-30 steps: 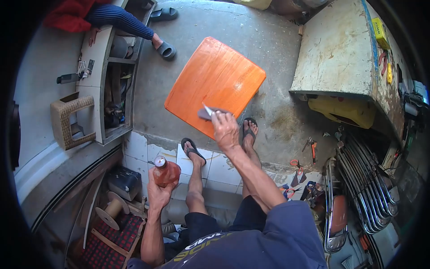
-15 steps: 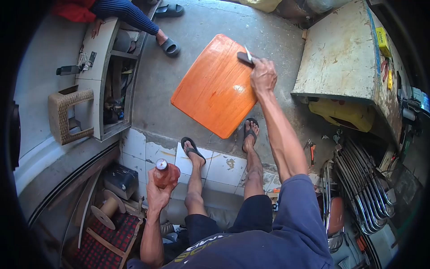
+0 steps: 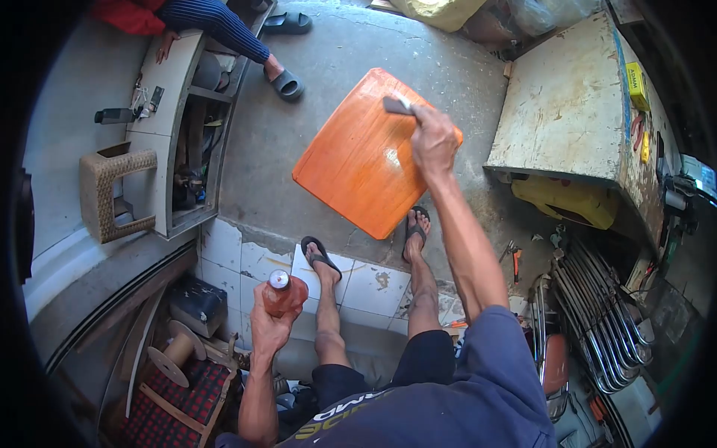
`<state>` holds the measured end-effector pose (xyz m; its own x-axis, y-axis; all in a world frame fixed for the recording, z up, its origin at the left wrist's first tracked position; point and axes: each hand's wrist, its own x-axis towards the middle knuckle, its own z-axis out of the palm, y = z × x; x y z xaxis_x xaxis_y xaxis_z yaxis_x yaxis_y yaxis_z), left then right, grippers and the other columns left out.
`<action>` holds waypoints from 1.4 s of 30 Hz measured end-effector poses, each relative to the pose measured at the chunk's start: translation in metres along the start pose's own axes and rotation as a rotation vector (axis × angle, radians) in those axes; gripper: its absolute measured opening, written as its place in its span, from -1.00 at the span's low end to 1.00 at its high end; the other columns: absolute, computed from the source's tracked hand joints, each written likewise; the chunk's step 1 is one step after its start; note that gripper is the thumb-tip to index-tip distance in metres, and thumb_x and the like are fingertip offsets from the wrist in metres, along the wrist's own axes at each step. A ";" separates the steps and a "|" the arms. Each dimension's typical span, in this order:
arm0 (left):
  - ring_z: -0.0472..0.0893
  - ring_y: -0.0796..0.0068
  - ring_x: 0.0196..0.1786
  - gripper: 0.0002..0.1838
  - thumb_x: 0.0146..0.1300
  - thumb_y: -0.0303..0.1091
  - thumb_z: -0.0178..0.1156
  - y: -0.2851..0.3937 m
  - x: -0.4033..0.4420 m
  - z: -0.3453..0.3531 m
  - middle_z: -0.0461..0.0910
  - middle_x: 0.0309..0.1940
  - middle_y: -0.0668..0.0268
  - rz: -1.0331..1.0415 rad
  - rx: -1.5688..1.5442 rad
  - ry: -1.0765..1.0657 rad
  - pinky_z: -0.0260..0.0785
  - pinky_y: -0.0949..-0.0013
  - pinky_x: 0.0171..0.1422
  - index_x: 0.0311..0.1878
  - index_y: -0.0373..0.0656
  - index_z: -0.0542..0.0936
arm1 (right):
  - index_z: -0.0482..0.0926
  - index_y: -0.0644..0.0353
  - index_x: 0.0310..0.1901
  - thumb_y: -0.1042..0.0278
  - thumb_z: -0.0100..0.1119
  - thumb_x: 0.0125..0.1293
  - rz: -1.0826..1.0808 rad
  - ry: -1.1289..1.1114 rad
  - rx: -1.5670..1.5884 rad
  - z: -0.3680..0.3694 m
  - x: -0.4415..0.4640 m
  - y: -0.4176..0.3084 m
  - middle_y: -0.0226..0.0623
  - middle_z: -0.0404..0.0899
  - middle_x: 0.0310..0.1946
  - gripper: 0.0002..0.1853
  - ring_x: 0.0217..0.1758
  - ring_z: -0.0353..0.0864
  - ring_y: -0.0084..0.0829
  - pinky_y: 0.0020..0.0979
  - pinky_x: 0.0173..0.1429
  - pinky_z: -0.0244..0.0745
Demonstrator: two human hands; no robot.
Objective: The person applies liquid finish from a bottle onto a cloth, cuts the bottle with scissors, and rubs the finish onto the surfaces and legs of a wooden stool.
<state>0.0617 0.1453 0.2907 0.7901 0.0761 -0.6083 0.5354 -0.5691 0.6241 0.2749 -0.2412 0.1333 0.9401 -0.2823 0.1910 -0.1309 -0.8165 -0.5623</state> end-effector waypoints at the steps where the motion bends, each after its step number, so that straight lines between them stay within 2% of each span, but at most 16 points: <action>1: 0.73 0.19 0.20 -0.22 0.09 -0.53 0.59 -0.005 0.005 0.002 0.71 0.14 0.07 0.005 -0.014 0.003 0.59 0.17 0.29 0.36 -0.13 0.41 | 0.80 0.15 0.06 0.56 0.13 0.43 -0.098 0.132 -0.028 0.004 0.035 0.029 -0.09 0.79 -0.17 -0.70 -0.14 0.73 -0.13 -0.16 -0.02 0.66; 7: 0.75 0.11 0.20 -0.22 0.10 -0.55 0.58 -0.025 -0.001 0.009 0.73 0.13 0.03 -0.059 -0.003 -0.009 0.60 0.14 0.29 0.37 -0.13 0.41 | 0.73 0.27 -0.02 0.60 0.15 0.34 -0.184 0.026 -0.187 0.046 -0.058 -0.030 -0.09 0.72 -0.17 -0.76 -0.14 0.65 -0.12 -0.12 0.00 0.60; 10: 0.75 0.11 0.21 -0.22 0.09 -0.54 0.59 -0.020 0.001 0.012 0.73 0.14 0.04 -0.067 0.034 -0.013 0.60 0.13 0.29 0.37 -0.12 0.41 | 0.68 0.34 0.06 0.51 0.14 0.32 -0.329 -0.238 -0.004 0.046 -0.162 -0.100 -0.08 0.69 -0.10 -0.70 -0.04 0.64 -0.16 -0.15 0.08 0.57; 11: 0.75 0.12 0.21 -0.22 0.09 -0.53 0.59 -0.014 0.001 0.011 0.72 0.14 0.04 -0.067 0.012 -0.028 0.60 0.14 0.30 0.36 -0.13 0.41 | 0.71 0.22 0.04 0.58 0.19 0.23 -0.341 -0.326 0.054 0.050 -0.193 -0.118 -0.19 0.71 -0.05 -0.66 -0.03 0.65 -0.16 -0.17 0.13 0.57; 13: 0.75 0.14 0.20 -0.23 0.09 -0.53 0.59 -0.003 0.000 0.008 0.72 0.13 0.04 -0.054 -0.003 -0.028 0.59 0.14 0.30 0.36 -0.14 0.41 | 0.78 0.09 -0.08 0.62 0.22 0.17 -0.259 -0.792 0.152 0.061 -0.244 -0.129 -0.19 0.77 -0.20 -0.68 -0.12 0.70 -0.12 -0.14 0.03 0.62; 14: 0.75 0.17 0.19 -0.23 0.09 -0.53 0.60 -0.002 0.000 0.005 0.72 0.13 0.05 -0.032 0.002 -0.017 0.59 0.16 0.30 0.35 -0.15 0.41 | 0.78 0.09 -0.08 0.62 0.22 0.17 -0.261 -0.768 0.159 0.060 -0.229 -0.131 -0.19 0.77 -0.20 -0.68 -0.12 0.70 -0.12 -0.14 0.03 0.62; 16: 0.74 0.19 0.18 -0.23 0.09 -0.53 0.60 0.001 0.004 -0.001 0.72 0.13 0.06 -0.025 0.012 0.000 0.59 0.18 0.29 0.35 -0.16 0.41 | 0.80 0.10 -0.06 0.68 0.23 0.17 -0.170 -0.377 0.432 0.033 -0.172 -0.128 -0.12 0.79 -0.22 -0.65 -0.14 0.74 -0.07 -0.14 0.00 0.64; 21: 0.73 0.18 0.20 -0.24 0.09 -0.53 0.59 -0.004 0.008 -0.005 0.72 0.12 0.05 -0.050 -0.023 0.007 0.59 0.19 0.26 0.34 -0.17 0.42 | 0.80 0.13 0.04 0.49 0.17 0.49 -0.075 0.122 -0.027 0.020 0.057 0.002 -0.12 0.81 -0.08 -0.76 -0.03 0.76 -0.08 -0.13 0.10 0.65; 24: 0.74 0.11 0.20 -0.26 0.09 -0.54 0.58 -0.008 -0.003 -0.007 0.72 0.11 0.02 -0.068 0.021 -0.013 0.59 0.16 0.25 0.32 -0.17 0.43 | 0.80 0.14 0.00 0.50 0.16 0.47 0.066 -0.120 -0.144 0.040 0.055 0.010 -0.13 0.80 -0.13 -0.77 -0.05 0.73 -0.09 -0.10 0.09 0.63; 26: 0.74 0.07 0.19 -0.27 0.09 -0.54 0.58 -0.009 0.000 -0.004 0.72 0.10 0.00 -0.054 0.046 -0.009 0.60 0.13 0.24 0.31 -0.17 0.43 | 0.79 0.15 -0.05 0.54 0.16 0.43 -0.132 0.062 -0.058 0.066 -0.012 -0.016 -0.13 0.75 -0.23 -0.78 -0.11 0.70 -0.10 -0.09 0.05 0.61; 30: 0.73 -0.09 0.14 -0.30 0.07 -0.41 0.59 -0.011 -0.004 -0.008 0.71 0.06 -0.05 -0.038 0.164 -0.037 0.57 0.05 0.22 0.26 -0.19 0.45 | 0.72 0.24 -0.01 0.51 0.18 0.30 -0.274 -0.147 -0.022 0.069 -0.159 -0.117 -0.19 0.68 -0.07 -0.74 0.00 0.64 -0.17 -0.14 0.20 0.58; 33: 0.71 -0.16 0.14 -0.29 0.05 -0.31 0.58 0.006 -0.006 -0.013 0.69 0.05 -0.08 -0.061 0.205 -0.062 0.55 0.02 0.24 0.24 -0.19 0.45 | 0.75 0.23 0.02 0.62 0.22 0.23 -0.258 -0.296 0.160 0.062 -0.189 -0.144 -0.15 0.75 -0.14 -0.67 -0.06 0.70 -0.08 -0.12 0.09 0.63; 35: 0.70 -0.19 0.15 -0.29 0.04 -0.27 0.58 0.018 -0.007 -0.018 0.69 0.06 -0.09 -0.070 0.221 -0.087 0.53 0.00 0.25 0.23 -0.19 0.44 | 0.76 0.20 0.02 0.52 0.22 0.23 -0.186 -0.762 0.411 0.062 -0.193 -0.143 -0.13 0.77 -0.14 -0.68 -0.06 0.72 -0.08 -0.12 0.10 0.65; 37: 0.68 -0.21 0.15 -0.30 0.02 -0.26 0.57 0.023 -0.008 -0.019 0.67 0.06 -0.12 -0.088 0.235 -0.083 0.52 -0.02 0.25 0.19 -0.21 0.44 | 0.80 0.14 0.00 0.61 0.24 0.24 -0.145 -0.251 0.525 0.054 -0.127 -0.121 -0.08 0.79 -0.24 -0.68 -0.14 0.75 -0.03 -0.10 0.04 0.65; 39: 0.68 -0.22 0.14 -0.31 0.03 -0.26 0.56 0.017 -0.011 -0.019 0.66 0.06 -0.13 -0.085 0.253 -0.071 0.51 -0.03 0.24 0.18 -0.22 0.44 | 0.82 0.12 0.01 0.54 0.28 0.37 -0.100 0.018 0.264 0.036 -0.029 -0.081 -0.07 0.82 -0.17 -0.76 -0.10 0.81 -0.10 -0.13 0.03 0.69; 42: 0.64 -0.21 0.14 -0.34 0.01 -0.29 0.53 0.007 -0.011 -0.018 0.63 0.04 -0.10 -0.071 0.264 -0.058 0.49 -0.04 0.25 0.17 -0.22 0.44 | 0.82 -0.01 0.10 0.39 0.18 0.49 0.044 0.041 -0.059 0.047 0.076 0.010 -0.13 0.82 -0.16 -0.72 -0.16 0.80 -0.16 -0.19 0.00 0.70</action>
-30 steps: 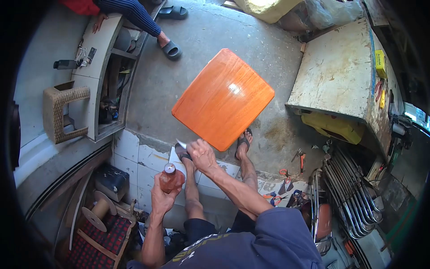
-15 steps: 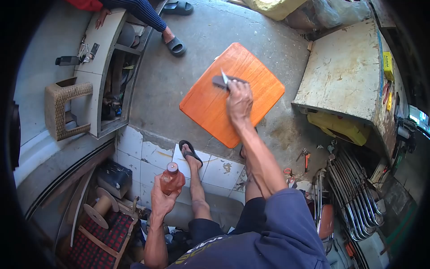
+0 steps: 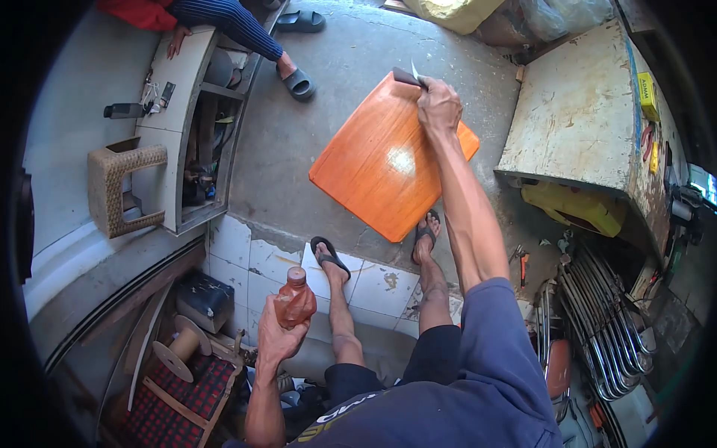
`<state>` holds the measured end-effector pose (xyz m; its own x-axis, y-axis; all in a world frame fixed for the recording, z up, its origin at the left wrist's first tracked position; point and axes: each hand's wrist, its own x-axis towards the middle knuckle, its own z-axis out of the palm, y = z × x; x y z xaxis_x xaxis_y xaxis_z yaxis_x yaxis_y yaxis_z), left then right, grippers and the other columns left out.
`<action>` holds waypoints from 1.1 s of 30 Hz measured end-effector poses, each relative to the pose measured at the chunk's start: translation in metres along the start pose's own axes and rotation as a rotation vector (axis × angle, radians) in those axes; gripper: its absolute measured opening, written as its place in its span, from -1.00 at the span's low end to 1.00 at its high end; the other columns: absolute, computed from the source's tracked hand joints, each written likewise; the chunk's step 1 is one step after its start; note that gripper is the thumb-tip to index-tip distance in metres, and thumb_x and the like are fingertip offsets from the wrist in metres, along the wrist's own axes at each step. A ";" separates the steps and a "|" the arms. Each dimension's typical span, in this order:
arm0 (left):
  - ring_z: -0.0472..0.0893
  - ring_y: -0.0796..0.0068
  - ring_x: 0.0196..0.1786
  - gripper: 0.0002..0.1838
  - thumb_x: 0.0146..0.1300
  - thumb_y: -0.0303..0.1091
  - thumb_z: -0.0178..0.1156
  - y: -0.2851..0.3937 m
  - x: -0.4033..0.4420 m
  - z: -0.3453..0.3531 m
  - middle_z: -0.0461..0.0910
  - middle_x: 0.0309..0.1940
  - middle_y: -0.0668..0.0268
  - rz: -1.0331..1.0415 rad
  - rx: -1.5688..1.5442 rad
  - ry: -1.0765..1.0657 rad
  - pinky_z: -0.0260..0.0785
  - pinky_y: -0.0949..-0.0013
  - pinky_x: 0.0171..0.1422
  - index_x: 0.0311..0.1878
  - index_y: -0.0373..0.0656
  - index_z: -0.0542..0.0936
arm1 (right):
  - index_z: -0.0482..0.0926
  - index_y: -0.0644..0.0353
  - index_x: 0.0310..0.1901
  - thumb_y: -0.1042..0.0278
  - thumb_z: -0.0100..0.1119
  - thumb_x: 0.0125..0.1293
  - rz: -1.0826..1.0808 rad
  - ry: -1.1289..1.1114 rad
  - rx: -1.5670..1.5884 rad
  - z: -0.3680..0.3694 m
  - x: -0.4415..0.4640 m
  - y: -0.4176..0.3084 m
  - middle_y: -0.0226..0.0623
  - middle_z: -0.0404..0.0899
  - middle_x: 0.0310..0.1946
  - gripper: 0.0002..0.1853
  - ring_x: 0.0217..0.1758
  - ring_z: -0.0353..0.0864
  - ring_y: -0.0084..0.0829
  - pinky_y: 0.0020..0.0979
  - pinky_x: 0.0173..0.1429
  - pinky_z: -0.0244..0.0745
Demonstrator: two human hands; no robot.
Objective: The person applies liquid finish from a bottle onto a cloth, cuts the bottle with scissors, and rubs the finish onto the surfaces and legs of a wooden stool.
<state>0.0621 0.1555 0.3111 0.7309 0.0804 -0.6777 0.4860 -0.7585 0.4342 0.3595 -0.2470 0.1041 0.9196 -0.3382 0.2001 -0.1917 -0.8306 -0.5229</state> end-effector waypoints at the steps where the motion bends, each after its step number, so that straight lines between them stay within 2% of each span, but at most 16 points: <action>1: 0.61 -0.18 0.15 -0.34 0.00 -0.32 0.51 -0.001 -0.002 0.002 0.61 0.02 -0.07 -0.002 0.001 -0.004 0.47 -0.04 0.26 0.18 -0.21 0.45 | 0.82 0.01 0.09 0.42 0.17 0.48 0.133 -0.108 -0.003 0.001 -0.002 -0.003 -0.13 0.81 -0.16 -0.71 -0.16 0.78 -0.15 -0.19 0.00 0.69; 2: 0.61 -0.18 0.15 -0.34 0.00 -0.32 0.51 -0.001 -0.006 0.003 0.61 0.02 -0.07 -0.006 -0.003 -0.009 0.47 -0.04 0.26 0.18 -0.21 0.45 | 0.81 0.02 0.09 0.45 0.15 0.48 0.270 -0.216 -0.007 0.006 -0.005 -0.009 -0.14 0.80 -0.17 -0.71 -0.16 0.75 -0.14 -0.20 0.00 0.68; 5: 0.61 -0.19 0.15 -0.35 0.01 -0.32 0.50 0.005 -0.007 0.004 0.61 0.02 -0.08 -0.065 0.015 -0.004 0.46 -0.04 0.27 0.18 -0.22 0.45 | 0.78 0.15 -0.04 0.57 0.14 0.35 -0.215 -0.073 0.003 0.010 -0.133 -0.074 -0.15 0.72 -0.19 -0.74 -0.12 0.64 -0.14 -0.11 0.11 0.58; 8: 0.61 -0.20 0.15 -0.35 0.01 -0.33 0.50 0.018 -0.001 0.004 0.61 0.02 -0.09 -0.061 0.011 0.013 0.47 -0.05 0.25 0.17 -0.23 0.45 | 0.77 0.16 -0.09 0.59 0.19 0.26 -0.313 -0.453 0.269 -0.015 -0.253 -0.115 -0.17 0.73 -0.23 -0.74 -0.09 0.67 -0.12 -0.14 0.11 0.62; 11: 0.62 -0.21 0.13 -0.35 0.01 -0.33 0.50 0.020 -0.008 0.004 0.61 0.01 -0.09 -0.047 -0.006 -0.023 0.48 -0.05 0.24 0.17 -0.23 0.45 | 0.77 0.19 -0.11 0.66 0.19 0.19 -0.168 -0.473 0.366 -0.057 -0.248 -0.097 -0.14 0.74 -0.26 -0.72 -0.10 0.70 -0.10 -0.11 0.07 0.62; 12: 0.62 -0.21 0.13 -0.36 0.01 -0.33 0.50 0.023 -0.008 0.005 0.61 0.01 -0.09 -0.034 0.006 -0.019 0.48 -0.04 0.23 0.16 -0.23 0.45 | 0.78 0.14 -0.02 0.72 0.19 0.18 -0.167 -0.282 0.280 -0.070 -0.210 -0.076 -0.15 0.81 -0.21 -0.62 -0.10 0.75 -0.10 -0.15 0.07 0.65; 14: 0.62 -0.21 0.12 -0.36 0.01 -0.33 0.50 0.020 -0.016 0.002 0.62 0.00 -0.10 -0.037 0.035 -0.029 0.48 -0.04 0.23 0.16 -0.23 0.45 | 0.80 0.11 0.02 0.58 0.24 0.36 -0.025 -0.055 0.046 -0.083 -0.135 -0.014 -0.16 0.83 -0.10 -0.73 -0.05 0.78 -0.13 -0.17 0.12 0.66; 16: 0.62 -0.20 0.13 -0.36 0.01 -0.34 0.49 0.017 -0.014 0.007 0.62 0.00 -0.09 0.007 0.052 -0.028 0.48 -0.03 0.24 0.16 -0.24 0.45 | 0.79 0.13 0.01 0.51 0.23 0.43 0.037 0.006 -0.020 -0.086 -0.109 0.022 -0.16 0.82 -0.08 -0.78 -0.03 0.77 -0.15 -0.16 0.12 0.65; 18: 0.62 -0.20 0.14 -0.37 0.01 -0.35 0.49 0.015 -0.016 0.008 0.62 0.00 -0.09 0.016 0.065 -0.034 0.47 -0.03 0.25 0.15 -0.25 0.45 | 0.79 0.13 0.01 0.52 0.21 0.43 0.215 -0.219 0.004 -0.079 -0.124 0.027 -0.15 0.82 -0.04 -0.77 0.00 0.76 -0.16 -0.19 0.10 0.65; 19: 0.61 -0.19 0.15 -0.38 0.01 -0.35 0.48 0.016 -0.017 0.009 0.62 0.00 -0.09 0.016 0.074 -0.031 0.47 -0.03 0.26 0.15 -0.25 0.45 | 0.78 0.15 -0.04 0.54 0.20 0.40 -0.060 -0.114 -0.036 -0.062 -0.169 0.016 -0.17 0.79 -0.14 -0.79 -0.08 0.73 -0.14 -0.17 0.01 0.64; 21: 0.61 -0.19 0.15 -0.38 0.02 -0.35 0.48 0.027 -0.023 0.006 0.62 0.00 -0.09 0.015 0.088 -0.035 0.46 -0.03 0.26 0.15 -0.25 0.45 | 0.73 0.21 -0.15 0.63 0.17 0.29 -0.122 -0.148 0.061 -0.058 -0.256 -0.047 -0.18 0.64 -0.34 -0.81 -0.24 0.61 -0.11 -0.10 -0.15 0.52; 22: 0.61 -0.19 0.16 -0.39 0.02 -0.35 0.47 0.034 -0.022 0.004 0.61 0.01 -0.09 0.025 0.095 -0.033 0.46 -0.03 0.27 0.15 -0.26 0.45 | 0.72 0.20 -0.17 0.63 0.18 0.28 -0.124 -0.215 0.128 -0.058 -0.294 -0.072 -0.16 0.65 -0.32 -0.82 -0.21 0.62 -0.09 -0.11 -0.16 0.51; 24: 0.61 -0.19 0.16 -0.39 0.03 -0.35 0.47 0.042 -0.025 0.001 0.61 0.01 -0.10 0.012 0.110 -0.035 0.46 -0.03 0.27 0.15 -0.26 0.45 | 0.72 0.19 -0.15 0.61 0.20 0.23 -0.090 -0.684 0.359 -0.048 -0.376 -0.098 -0.11 0.67 -0.30 -0.80 -0.15 0.65 -0.05 -0.08 -0.04 0.57; 27: 0.60 -0.20 0.17 -0.39 0.03 -0.34 0.47 0.056 -0.029 -0.014 0.61 0.02 -0.11 0.011 0.132 -0.049 0.45 -0.04 0.27 0.15 -0.26 0.45 | 0.73 0.21 -0.09 0.62 0.20 0.21 0.062 -0.656 0.489 -0.062 -0.400 -0.115 -0.09 0.73 -0.22 -0.74 -0.10 0.69 -0.02 -0.07 0.05 0.59; 32: 0.61 -0.22 0.13 -0.41 0.05 -0.33 0.46 0.051 -0.042 -0.010 0.61 0.00 -0.13 0.006 0.190 -0.043 0.44 -0.05 0.25 0.14 -0.27 0.46 | 0.74 0.22 -0.02 0.66 0.18 0.26 -0.011 0.101 0.148 -0.085 -0.242 -0.034 -0.11 0.75 -0.15 -0.70 -0.08 0.69 -0.03 -0.09 0.05 0.58; 33: 0.61 -0.23 0.12 -0.42 0.06 -0.34 0.44 0.050 -0.042 -0.009 0.61 -0.02 -0.13 0.013 0.206 -0.048 0.44 -0.05 0.25 0.13 -0.28 0.46 | 0.74 0.22 -0.02 0.66 0.18 0.26 -0.002 0.103 0.141 -0.085 -0.254 -0.034 -0.11 0.75 -0.15 -0.70 -0.08 0.69 -0.03 -0.09 0.05 0.58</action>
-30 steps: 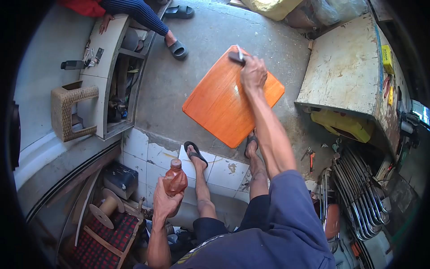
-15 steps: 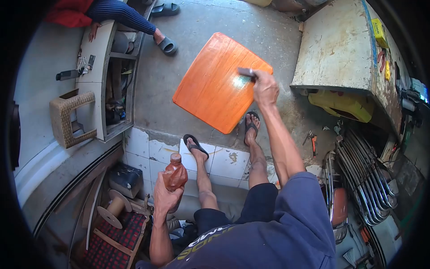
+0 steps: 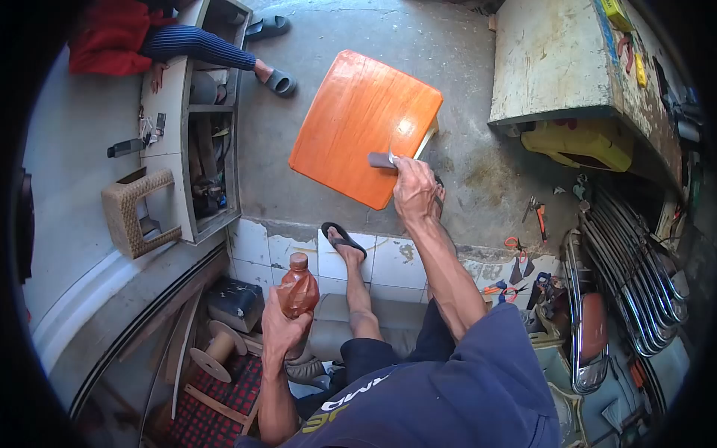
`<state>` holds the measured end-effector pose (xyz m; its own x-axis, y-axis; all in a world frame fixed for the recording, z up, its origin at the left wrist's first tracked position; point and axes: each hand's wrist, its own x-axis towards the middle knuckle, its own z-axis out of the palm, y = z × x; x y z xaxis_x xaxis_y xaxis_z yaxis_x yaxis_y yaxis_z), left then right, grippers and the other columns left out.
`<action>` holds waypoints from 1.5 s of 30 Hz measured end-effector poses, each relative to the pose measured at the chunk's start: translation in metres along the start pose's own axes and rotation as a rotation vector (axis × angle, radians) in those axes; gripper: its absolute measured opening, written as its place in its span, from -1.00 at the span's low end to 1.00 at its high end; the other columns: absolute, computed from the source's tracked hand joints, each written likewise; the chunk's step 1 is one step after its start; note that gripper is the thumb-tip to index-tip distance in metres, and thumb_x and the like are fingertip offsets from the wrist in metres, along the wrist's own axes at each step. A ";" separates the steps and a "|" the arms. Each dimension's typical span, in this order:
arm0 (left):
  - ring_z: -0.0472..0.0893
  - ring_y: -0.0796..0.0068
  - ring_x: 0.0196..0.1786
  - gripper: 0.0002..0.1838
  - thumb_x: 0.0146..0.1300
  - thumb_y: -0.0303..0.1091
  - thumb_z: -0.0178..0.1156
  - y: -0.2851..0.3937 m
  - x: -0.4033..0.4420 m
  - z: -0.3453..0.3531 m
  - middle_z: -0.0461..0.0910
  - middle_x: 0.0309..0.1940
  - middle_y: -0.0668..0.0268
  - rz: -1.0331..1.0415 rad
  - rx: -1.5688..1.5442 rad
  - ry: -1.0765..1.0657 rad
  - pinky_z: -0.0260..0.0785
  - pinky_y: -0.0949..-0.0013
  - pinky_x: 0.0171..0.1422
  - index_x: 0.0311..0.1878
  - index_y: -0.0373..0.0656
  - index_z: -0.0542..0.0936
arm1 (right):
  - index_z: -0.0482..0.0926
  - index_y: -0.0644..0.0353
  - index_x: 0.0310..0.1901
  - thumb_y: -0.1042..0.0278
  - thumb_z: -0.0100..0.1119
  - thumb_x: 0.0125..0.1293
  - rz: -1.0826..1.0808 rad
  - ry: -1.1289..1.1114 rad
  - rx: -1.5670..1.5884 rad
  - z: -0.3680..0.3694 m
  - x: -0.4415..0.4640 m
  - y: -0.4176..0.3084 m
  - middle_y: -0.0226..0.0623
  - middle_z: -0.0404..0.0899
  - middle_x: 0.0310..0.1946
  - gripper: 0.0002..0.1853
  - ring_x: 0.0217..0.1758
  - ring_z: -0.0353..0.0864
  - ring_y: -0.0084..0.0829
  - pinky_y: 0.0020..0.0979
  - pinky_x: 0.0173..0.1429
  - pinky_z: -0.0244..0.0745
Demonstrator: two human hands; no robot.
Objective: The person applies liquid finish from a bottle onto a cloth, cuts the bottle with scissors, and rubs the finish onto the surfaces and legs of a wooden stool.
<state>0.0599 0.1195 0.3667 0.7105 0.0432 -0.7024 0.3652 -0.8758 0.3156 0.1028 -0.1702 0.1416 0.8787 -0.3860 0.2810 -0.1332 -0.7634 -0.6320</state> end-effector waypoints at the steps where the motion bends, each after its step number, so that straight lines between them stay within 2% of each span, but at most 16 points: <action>1: 0.61 -0.23 0.12 -0.42 0.06 -0.34 0.44 0.002 0.000 0.001 0.61 -0.02 -0.13 0.008 0.002 -0.002 0.44 -0.05 0.25 0.13 -0.28 0.46 | 0.73 0.20 -0.06 0.60 0.19 0.26 -0.015 -0.115 -0.028 0.007 -0.020 -0.002 -0.13 0.74 -0.13 -0.75 -0.08 0.67 -0.07 -0.11 0.05 0.58; 3: 0.60 -0.23 0.12 -0.42 0.05 -0.34 0.44 0.007 0.001 0.001 0.60 -0.02 -0.13 0.002 -0.030 -0.023 0.44 -0.06 0.26 0.13 -0.29 0.46 | 0.71 0.17 -0.14 0.49 0.17 0.28 -0.092 -0.323 -0.052 0.014 -0.069 -0.022 -0.17 0.71 -0.05 -0.82 -0.05 0.65 -0.13 -0.12 0.08 0.55; 4: 0.60 -0.23 0.12 -0.42 0.05 -0.34 0.44 0.010 -0.001 0.000 0.60 -0.02 -0.13 -0.007 -0.019 -0.020 0.44 -0.06 0.26 0.13 -0.29 0.46 | 0.70 0.15 -0.16 0.45 0.16 0.27 -0.084 -0.409 0.049 0.017 -0.093 -0.036 -0.16 0.72 -0.12 -0.84 -0.06 0.65 -0.12 -0.10 0.06 0.56; 5: 0.61 -0.24 0.12 -0.42 0.04 -0.34 0.43 0.015 0.000 0.000 0.61 -0.02 -0.14 -0.014 -0.008 -0.033 0.44 -0.06 0.25 0.13 -0.30 0.45 | 0.76 0.06 -0.05 0.43 0.20 0.25 0.015 -0.859 0.055 0.025 -0.126 -0.038 -0.12 0.75 -0.19 -0.74 -0.05 0.67 -0.07 -0.05 0.06 0.60; 6: 0.61 -0.24 0.12 -0.42 0.04 -0.34 0.43 0.020 0.001 0.000 0.61 -0.02 -0.15 -0.011 0.002 -0.047 0.44 -0.07 0.25 0.12 -0.31 0.44 | 0.80 -0.05 0.07 0.44 0.21 0.28 0.144 -1.017 0.183 0.017 -0.139 -0.051 -0.04 0.78 -0.20 -0.64 -0.05 0.74 0.02 -0.02 0.10 0.66; 7: 0.61 -0.24 0.12 -0.42 0.04 -0.34 0.43 0.024 0.007 -0.003 0.61 -0.02 -0.15 0.010 0.013 -0.042 0.44 -0.07 0.25 0.12 -0.31 0.44 | 0.80 -0.05 0.07 0.44 0.21 0.28 0.147 -0.993 0.184 0.012 -0.140 -0.058 -0.04 0.78 -0.20 -0.64 -0.05 0.74 0.02 -0.02 0.10 0.66; 9: 0.62 -0.27 0.12 -0.41 0.03 -0.33 0.43 0.029 0.006 -0.004 0.63 -0.02 -0.18 0.036 0.039 -0.067 0.45 -0.09 0.24 0.11 -0.33 0.43 | 0.79 -0.12 0.16 0.49 0.21 0.31 0.461 -0.756 0.398 0.002 -0.141 -0.067 0.01 0.80 -0.10 -0.57 -0.05 0.78 0.07 -0.06 0.16 0.68; 11: 0.62 -0.30 0.12 -0.41 0.03 -0.32 0.44 0.041 0.010 -0.007 0.63 0.00 -0.22 0.001 0.162 -0.070 0.46 -0.11 0.24 0.10 -0.34 0.43 | 0.75 0.12 0.19 0.45 0.28 0.39 1.048 -0.769 0.735 -0.053 -0.051 -0.092 -0.10 0.84 -0.03 -0.64 0.05 0.84 -0.29 -0.26 0.19 0.69; 12: 0.62 -0.28 0.10 -0.41 0.00 -0.30 0.46 0.043 0.013 -0.007 0.63 -0.03 -0.20 -0.003 0.197 -0.078 0.46 -0.12 0.21 0.06 -0.32 0.42 | 0.73 0.21 0.22 0.40 0.28 0.43 0.915 -0.668 0.796 -0.054 -0.041 -0.081 -0.14 0.84 -0.02 -0.64 0.07 0.82 -0.41 -0.34 0.19 0.69; 19: 0.61 -0.20 0.02 -0.44 -0.04 -0.31 0.48 0.073 0.027 -0.008 0.62 -0.17 -0.09 0.207 0.375 -0.027 0.49 -0.12 0.13 -0.01 -0.26 0.43 | 0.72 0.18 0.22 0.33 0.27 0.47 0.539 -0.792 0.678 -0.101 0.057 -0.092 -0.03 0.83 -0.08 -0.65 0.02 0.83 -0.44 -0.33 0.17 0.66; 23: 0.63 -0.21 0.01 -0.47 -0.02 -0.32 0.46 0.094 0.045 -0.012 0.63 -0.17 -0.10 0.202 0.353 0.017 0.49 -0.13 0.12 -0.02 -0.28 0.43 | 0.72 0.22 0.22 0.36 0.27 0.47 0.801 -0.595 0.793 -0.108 0.065 -0.068 -0.17 0.85 -0.11 -0.66 -0.05 0.81 -0.46 -0.37 0.05 0.70; 27: 0.70 -0.28 -0.03 -0.52 0.07 -0.27 0.40 0.107 0.096 -0.022 0.70 -0.15 -0.18 0.134 0.419 0.057 0.53 -0.15 0.10 -0.01 -0.32 0.48 | 0.71 0.23 0.23 0.36 0.26 0.48 0.728 -0.559 0.651 -0.125 0.057 -0.031 -0.17 0.83 -0.05 -0.65 -0.03 0.80 -0.47 -0.41 -0.01 0.71; 29: 0.73 -0.26 -0.02 -0.54 0.16 -0.21 0.33 0.114 0.126 -0.023 0.74 -0.15 -0.18 0.084 0.533 0.019 0.55 -0.11 0.10 0.03 -0.33 0.51 | 0.71 0.25 0.23 0.37 0.26 0.47 0.822 -0.573 0.772 -0.138 0.055 -0.023 -0.15 0.82 -0.02 -0.65 0.00 0.80 -0.44 -0.38 0.10 0.68; 32: 0.76 -0.21 -0.02 -0.56 0.23 -0.18 0.27 0.100 0.183 -0.020 0.77 -0.15 -0.16 0.023 0.677 0.016 0.56 -0.10 0.11 0.03 -0.32 0.53 | 0.71 0.25 0.20 0.37 0.27 0.46 0.790 -0.625 0.629 -0.152 0.052 -0.002 -0.16 0.83 -0.04 -0.66 0.05 0.79 -0.40 -0.34 0.19 0.64; 36: 0.77 -0.12 0.08 -0.49 0.26 -0.09 0.30 0.131 0.221 -0.030 0.78 -0.06 -0.12 -0.043 0.812 -0.033 0.57 0.00 0.19 0.11 -0.30 0.56 | 0.72 0.25 0.19 0.37 0.29 0.45 0.846 -0.582 0.654 -0.160 0.043 0.028 -0.19 0.83 -0.08 -0.67 -0.03 0.79 -0.45 -0.34 0.07 0.68; 45: 0.77 -0.08 0.08 -0.50 0.21 -0.09 0.35 0.240 0.273 -0.037 0.78 -0.05 -0.07 0.161 0.932 0.051 0.58 0.02 0.19 0.10 -0.23 0.58 | 0.66 0.32 0.27 0.44 0.24 0.50 0.965 -0.489 0.757 -0.174 0.063 0.050 -0.20 0.78 0.01 -0.64 0.01 0.77 -0.42 -0.36 -0.03 0.82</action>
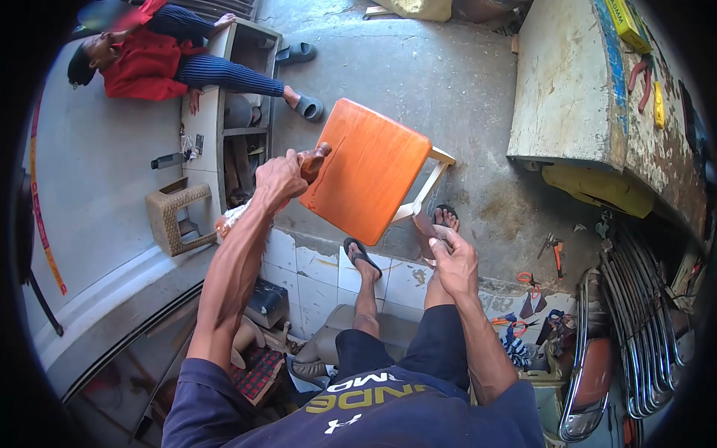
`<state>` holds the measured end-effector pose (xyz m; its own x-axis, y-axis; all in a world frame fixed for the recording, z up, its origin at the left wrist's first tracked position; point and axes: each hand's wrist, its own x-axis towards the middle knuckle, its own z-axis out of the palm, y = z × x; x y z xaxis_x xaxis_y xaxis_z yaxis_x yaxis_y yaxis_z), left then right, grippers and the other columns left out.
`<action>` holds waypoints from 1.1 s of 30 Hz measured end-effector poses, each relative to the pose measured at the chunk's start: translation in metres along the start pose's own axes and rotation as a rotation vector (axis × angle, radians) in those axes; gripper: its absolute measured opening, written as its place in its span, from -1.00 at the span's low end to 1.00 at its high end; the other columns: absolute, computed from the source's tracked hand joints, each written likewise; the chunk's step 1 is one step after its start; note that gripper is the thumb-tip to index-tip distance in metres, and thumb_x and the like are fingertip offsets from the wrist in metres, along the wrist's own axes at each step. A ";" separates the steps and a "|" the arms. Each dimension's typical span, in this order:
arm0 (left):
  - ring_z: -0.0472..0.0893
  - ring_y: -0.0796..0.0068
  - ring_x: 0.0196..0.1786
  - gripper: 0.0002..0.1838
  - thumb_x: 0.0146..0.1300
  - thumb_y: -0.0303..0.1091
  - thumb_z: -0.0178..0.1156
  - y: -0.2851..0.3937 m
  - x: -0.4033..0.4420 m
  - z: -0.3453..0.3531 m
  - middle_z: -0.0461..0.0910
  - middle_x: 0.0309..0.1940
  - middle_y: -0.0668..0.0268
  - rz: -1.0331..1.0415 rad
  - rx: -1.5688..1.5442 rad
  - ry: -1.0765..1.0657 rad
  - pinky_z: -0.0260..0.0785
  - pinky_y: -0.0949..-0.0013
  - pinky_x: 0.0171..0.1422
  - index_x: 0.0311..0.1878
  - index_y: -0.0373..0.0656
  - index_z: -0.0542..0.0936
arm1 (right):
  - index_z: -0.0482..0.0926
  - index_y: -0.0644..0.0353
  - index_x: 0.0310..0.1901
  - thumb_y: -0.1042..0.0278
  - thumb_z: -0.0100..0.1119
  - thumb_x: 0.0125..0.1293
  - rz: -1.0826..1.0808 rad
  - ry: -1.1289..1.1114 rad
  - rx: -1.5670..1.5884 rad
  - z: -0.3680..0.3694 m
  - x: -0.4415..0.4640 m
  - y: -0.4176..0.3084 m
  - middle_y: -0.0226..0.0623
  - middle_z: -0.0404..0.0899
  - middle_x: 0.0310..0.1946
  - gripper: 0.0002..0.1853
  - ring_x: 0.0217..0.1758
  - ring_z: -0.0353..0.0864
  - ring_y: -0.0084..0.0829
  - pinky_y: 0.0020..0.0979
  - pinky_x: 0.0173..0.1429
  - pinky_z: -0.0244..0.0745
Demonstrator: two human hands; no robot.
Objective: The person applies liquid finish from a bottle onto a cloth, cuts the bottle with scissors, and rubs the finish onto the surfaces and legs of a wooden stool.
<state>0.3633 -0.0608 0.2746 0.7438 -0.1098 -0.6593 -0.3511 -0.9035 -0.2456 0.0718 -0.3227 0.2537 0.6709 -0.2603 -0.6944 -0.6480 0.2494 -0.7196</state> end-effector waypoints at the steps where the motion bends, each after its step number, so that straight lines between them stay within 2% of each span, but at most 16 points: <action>1: 0.75 -0.10 0.11 -0.49 0.17 -0.14 0.37 0.003 0.006 -0.007 0.76 -0.03 -0.07 0.001 -0.028 0.029 0.57 -0.03 0.18 0.12 -0.22 0.56 | 0.66 0.32 0.27 0.44 0.24 0.50 -0.003 0.003 0.001 0.000 0.003 -0.003 -0.20 0.78 0.01 -0.64 0.01 0.77 -0.42 -0.36 -0.03 0.82; 6: 0.68 -0.16 0.17 -0.47 0.10 -0.24 0.38 -0.005 0.009 -0.003 0.70 0.03 -0.09 0.036 -0.081 0.120 0.52 -0.15 0.20 0.13 -0.22 0.50 | 0.66 0.34 0.23 0.42 0.24 0.51 -0.111 -0.015 -0.009 0.024 0.045 -0.027 -0.21 0.78 -0.02 -0.66 0.03 0.77 -0.47 -0.40 -0.07 0.79; 8: 0.68 -0.18 0.14 -0.48 0.08 -0.29 0.37 -0.019 0.002 0.020 0.70 0.01 -0.08 0.036 -0.179 0.195 0.52 -0.16 0.18 0.11 -0.21 0.49 | 0.68 0.24 0.23 0.37 0.22 0.50 -0.158 -0.012 -0.037 0.051 0.091 -0.029 -0.10 0.81 -0.06 -0.66 0.01 0.82 -0.34 -0.29 -0.06 0.76; 10: 0.66 -0.20 0.12 -0.47 0.08 -0.30 0.40 -0.028 -0.012 0.044 0.69 -0.01 -0.09 0.019 -0.239 0.212 0.52 -0.16 0.19 0.11 -0.22 0.47 | 0.70 0.12 0.23 0.32 0.20 0.49 -0.482 0.082 -0.390 0.083 0.133 -0.049 0.02 0.81 -0.08 -0.66 0.02 0.84 -0.09 -0.14 0.01 0.71; 11: 0.66 -0.21 0.13 -0.45 0.08 -0.29 0.43 -0.033 -0.022 0.053 0.68 0.00 -0.10 -0.020 -0.342 0.186 0.51 -0.14 0.21 0.11 -0.23 0.46 | 0.73 0.10 0.12 0.33 0.13 0.49 -0.515 0.131 -0.428 0.105 0.146 -0.071 0.09 0.77 -0.08 -0.71 0.01 0.78 0.12 0.00 0.11 0.65; 13: 0.65 -0.21 0.14 -0.43 0.08 -0.28 0.46 -0.058 -0.044 0.087 0.67 0.00 -0.12 -0.059 -0.464 0.146 0.51 -0.13 0.23 0.11 -0.25 0.45 | 0.73 0.18 0.00 0.38 0.11 0.46 -0.786 0.241 -0.662 0.153 0.241 -0.067 0.05 0.78 -0.15 -0.77 -0.05 0.77 0.11 0.04 0.05 0.65; 15: 0.63 -0.24 0.17 -0.39 0.09 -0.25 0.51 -0.082 -0.062 0.111 0.67 0.02 -0.15 -0.124 -0.687 0.179 0.49 -0.10 0.25 0.13 -0.27 0.44 | 0.71 0.18 -0.07 0.45 0.06 0.43 -0.923 0.282 -0.749 0.179 0.262 -0.072 0.06 0.75 -0.23 -0.78 -0.11 0.75 0.12 0.09 -0.01 0.63; 18: 0.62 -0.26 0.19 -0.38 0.11 -0.26 0.51 -0.123 -0.082 0.149 0.66 0.03 -0.15 -0.129 -0.871 0.232 0.49 -0.09 0.25 0.14 -0.28 0.43 | 0.73 0.17 -0.07 0.48 0.03 0.45 -0.971 0.216 -0.863 0.223 0.238 -0.038 0.00 0.75 -0.28 -0.76 -0.17 0.74 0.08 0.03 -0.07 0.64; 20: 0.64 -0.24 0.17 -0.37 0.10 -0.31 0.53 -0.151 -0.096 0.176 0.67 0.03 -0.11 -0.132 -0.926 0.264 0.49 -0.08 0.25 0.17 -0.25 0.43 | 0.70 0.23 -0.06 0.53 0.02 0.44 -1.030 0.234 -0.981 0.261 0.189 0.006 -0.05 0.75 -0.21 -0.77 -0.19 0.71 -0.07 -0.12 -0.10 0.65; 23: 0.68 -0.19 0.18 -0.33 0.06 -0.36 0.57 -0.193 -0.105 0.205 0.69 0.09 -0.08 -0.140 -1.038 0.267 0.51 -0.01 0.26 0.21 -0.18 0.44 | 0.68 0.26 -0.02 0.54 0.12 0.35 -1.029 0.260 -1.012 0.319 0.120 0.076 -0.03 0.73 -0.09 -0.77 -0.09 0.71 -0.04 -0.08 -0.01 0.65; 26: 0.69 -0.18 0.19 -0.33 0.05 -0.34 0.59 -0.229 -0.113 0.227 0.70 0.09 -0.08 -0.146 -1.102 0.244 0.53 0.00 0.26 0.20 -0.17 0.44 | 0.69 0.24 0.00 0.56 0.15 0.33 -1.064 0.269 -1.009 0.358 0.074 0.107 -0.02 0.75 -0.11 -0.75 -0.08 0.72 -0.04 -0.07 0.01 0.65; 27: 0.69 -0.18 0.19 -0.33 0.05 -0.34 0.59 -0.240 -0.113 0.230 0.70 0.09 -0.08 -0.134 -1.109 0.254 0.53 0.00 0.26 0.20 -0.17 0.44 | 0.69 0.22 0.00 0.57 0.16 0.31 -0.903 0.146 -0.923 0.367 0.066 0.113 -0.03 0.75 -0.15 -0.74 -0.07 0.73 -0.03 -0.08 0.03 0.65; 28: 0.70 -0.17 0.18 -0.33 0.05 -0.36 0.59 -0.248 -0.116 0.233 0.70 0.08 -0.07 -0.114 -1.105 0.239 0.53 0.00 0.25 0.19 -0.16 0.44 | 0.70 0.20 0.00 0.58 0.18 0.28 -0.747 0.028 -0.838 0.372 0.063 0.117 -0.04 0.76 -0.18 -0.73 -0.07 0.73 -0.03 -0.08 0.04 0.65; 29: 0.71 -0.17 0.16 -0.34 0.05 -0.38 0.59 -0.257 -0.118 0.236 0.71 0.07 -0.06 -0.092 -1.097 0.220 0.54 0.01 0.24 0.19 -0.14 0.44 | 0.73 0.16 0.00 0.60 0.19 0.30 -0.741 0.032 -0.772 0.374 0.063 0.121 -0.05 0.76 -0.23 -0.72 -0.08 0.74 -0.01 -0.08 0.05 0.65; 31: 0.71 -0.16 0.16 -0.34 0.05 -0.40 0.58 -0.271 -0.120 0.241 0.71 0.07 -0.05 -0.046 -1.127 0.227 0.54 0.01 0.23 0.19 -0.14 0.44 | 0.76 0.16 0.02 0.55 0.26 0.39 -0.799 0.222 -0.752 0.365 0.078 0.074 -0.07 0.80 -0.17 -0.78 -0.06 0.80 -0.10 -0.16 0.09 0.67; 33: 0.70 -0.16 0.16 -0.36 0.05 -0.47 0.57 -0.281 -0.119 0.249 0.71 0.04 -0.02 0.001 -1.152 0.252 0.55 0.02 0.21 0.19 -0.12 0.45 | 0.76 0.11 0.07 0.49 0.26 0.46 -0.816 0.388 -0.674 0.334 0.128 0.011 -0.04 0.81 -0.15 -0.78 -0.13 0.83 -0.08 -0.13 0.00 0.67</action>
<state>0.2320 0.3092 0.2455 0.8804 -0.0726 -0.4687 0.2733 -0.7299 0.6265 0.2709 -0.0421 0.1563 0.9018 -0.4166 0.1152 -0.2082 -0.6522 -0.7289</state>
